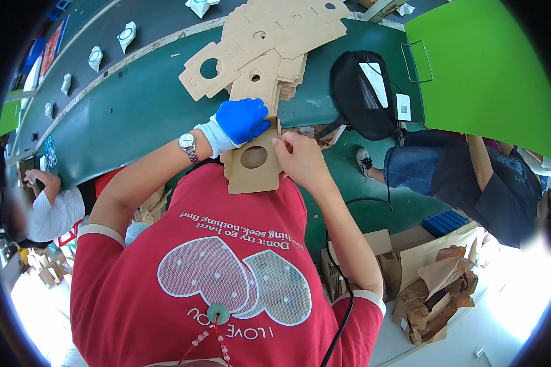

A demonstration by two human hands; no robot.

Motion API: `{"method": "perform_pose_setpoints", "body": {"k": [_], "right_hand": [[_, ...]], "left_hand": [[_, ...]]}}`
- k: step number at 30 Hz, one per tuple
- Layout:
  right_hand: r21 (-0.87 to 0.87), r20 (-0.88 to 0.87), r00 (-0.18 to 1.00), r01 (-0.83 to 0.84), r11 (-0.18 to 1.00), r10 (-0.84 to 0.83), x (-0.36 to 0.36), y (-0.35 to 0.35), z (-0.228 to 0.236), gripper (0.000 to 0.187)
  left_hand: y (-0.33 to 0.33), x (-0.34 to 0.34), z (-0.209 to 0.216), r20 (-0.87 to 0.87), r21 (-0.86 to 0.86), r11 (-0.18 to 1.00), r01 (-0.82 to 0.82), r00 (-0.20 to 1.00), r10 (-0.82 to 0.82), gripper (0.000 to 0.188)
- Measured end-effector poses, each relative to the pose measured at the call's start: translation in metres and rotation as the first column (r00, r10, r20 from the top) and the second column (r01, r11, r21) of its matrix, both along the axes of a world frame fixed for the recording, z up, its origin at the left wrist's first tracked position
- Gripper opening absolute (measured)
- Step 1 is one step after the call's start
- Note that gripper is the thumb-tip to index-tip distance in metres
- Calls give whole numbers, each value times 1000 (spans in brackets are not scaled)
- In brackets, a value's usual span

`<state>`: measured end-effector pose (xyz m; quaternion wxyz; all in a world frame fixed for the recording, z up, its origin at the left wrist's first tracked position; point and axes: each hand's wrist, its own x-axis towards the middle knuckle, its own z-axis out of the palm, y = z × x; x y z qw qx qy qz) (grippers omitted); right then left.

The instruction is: Folding and stacking cardboard box components at an assembly station.

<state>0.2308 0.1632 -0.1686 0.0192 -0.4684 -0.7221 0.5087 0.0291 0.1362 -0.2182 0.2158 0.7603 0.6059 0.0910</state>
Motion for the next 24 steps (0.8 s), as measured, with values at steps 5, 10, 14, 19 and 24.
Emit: {"method": "perform_pose_setpoints", "body": {"k": [5, 10, 14, 19, 24], "right_hand": [[297, 55, 995, -99, 950, 87, 0, -16, -3, 29], [303, 53, 999, -12, 953, -4, -14, -12, 4, 33], [429, 180, 983, -113, 896, 38, -4, -11, -23, 40], [428, 45, 998, 22, 903, -46, -5, 16, 4, 21], [562, -112, 964, -138, 815, 241, -25, 29, -49, 33]], "left_hand": [[10, 2, 6, -49, -121, 991, 51, 997, -57, 23], [13, -2, 2, 4, -36, 996, 83, 997, -83, 20], [15, 15, -4, -151, -29, 993, 117, 981, -120, 18], [16, 16, -3, -165, -67, 984, 168, 970, -176, 20], [21, -8, 17, 18, -171, 985, 27, 1000, -24, 25]]}}
